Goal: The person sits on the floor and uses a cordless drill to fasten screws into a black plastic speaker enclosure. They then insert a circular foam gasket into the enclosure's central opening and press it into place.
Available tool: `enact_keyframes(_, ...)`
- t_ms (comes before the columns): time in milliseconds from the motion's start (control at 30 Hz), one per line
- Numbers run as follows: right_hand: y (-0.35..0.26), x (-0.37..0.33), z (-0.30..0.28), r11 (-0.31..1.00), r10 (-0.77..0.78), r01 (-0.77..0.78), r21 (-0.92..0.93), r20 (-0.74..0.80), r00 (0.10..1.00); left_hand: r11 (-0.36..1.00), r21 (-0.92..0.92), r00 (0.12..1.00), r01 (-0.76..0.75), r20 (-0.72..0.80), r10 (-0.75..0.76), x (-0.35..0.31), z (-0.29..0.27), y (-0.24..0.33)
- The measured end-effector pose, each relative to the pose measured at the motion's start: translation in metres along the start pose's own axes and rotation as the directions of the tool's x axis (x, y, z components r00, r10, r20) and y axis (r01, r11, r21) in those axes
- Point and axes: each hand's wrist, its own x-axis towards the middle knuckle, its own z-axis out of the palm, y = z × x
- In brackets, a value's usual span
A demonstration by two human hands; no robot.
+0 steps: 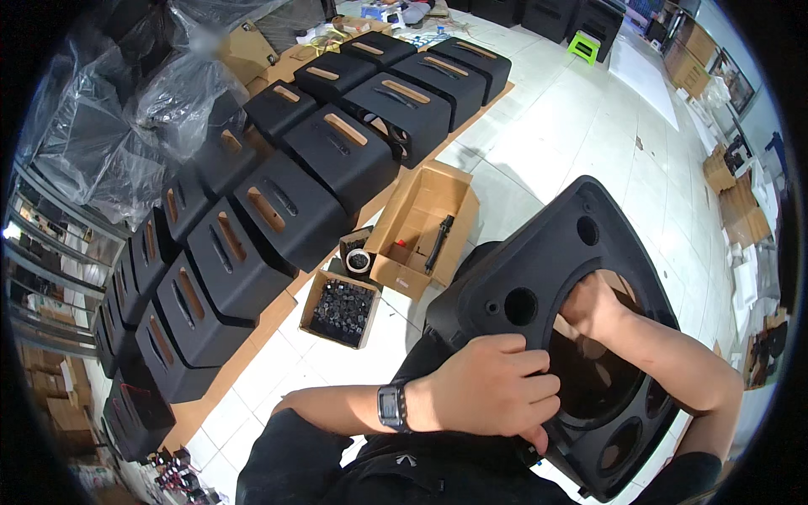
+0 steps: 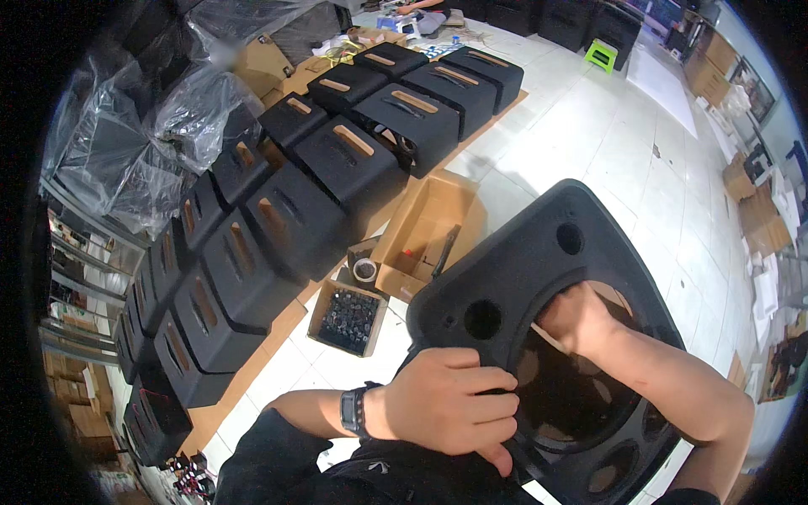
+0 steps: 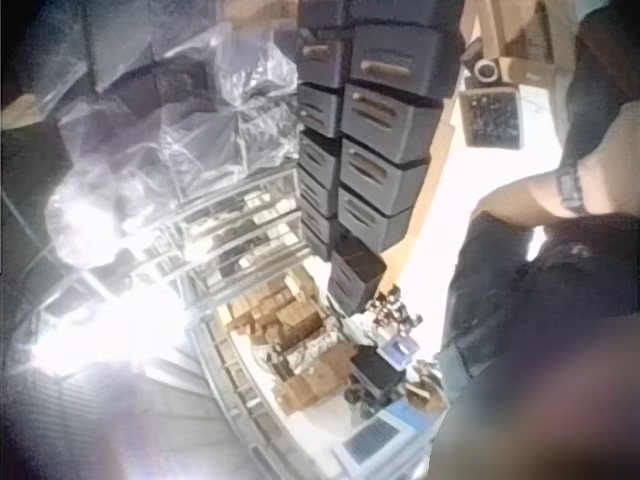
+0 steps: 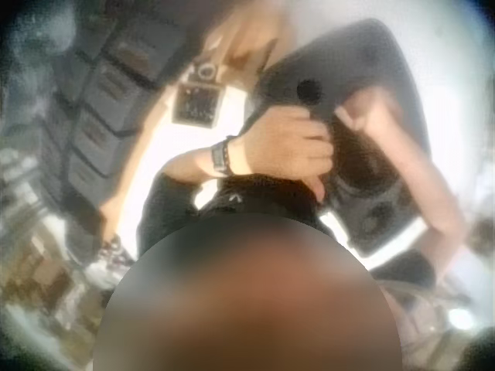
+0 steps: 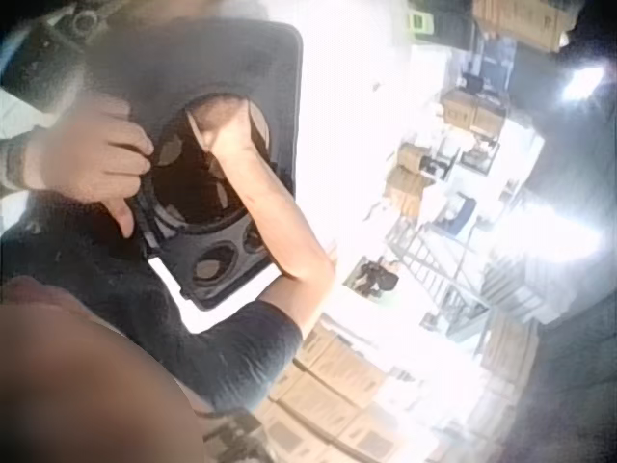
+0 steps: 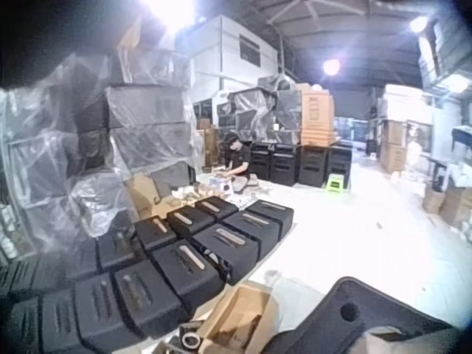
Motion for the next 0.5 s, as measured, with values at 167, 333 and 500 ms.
enact_keyframes(167, 0.009, -0.012, 0.023, 0.977, -0.09, 0.072, -0.2, -0.082, 0.992, 0.999, -0.028, 0.999, -0.038, -0.027, 0.037, -0.006, 0.008, -0.008)
enact_keyframes(333, -0.007, 0.002, -0.001, 0.983, 0.158, -0.127, -0.133, 0.26, 0.953, 0.999, 0.049, 0.995, 0.007, 0.101, -0.012, 0.002, -0.004, -0.011)
enact_keyframes(500, -0.012, 0.032, 0.013, 0.996, -0.039, 0.027, -0.084, -0.15, 0.988, 0.924, -0.16, 0.927, 0.348, 0.209, -0.312, 0.027, -0.031, -0.002)
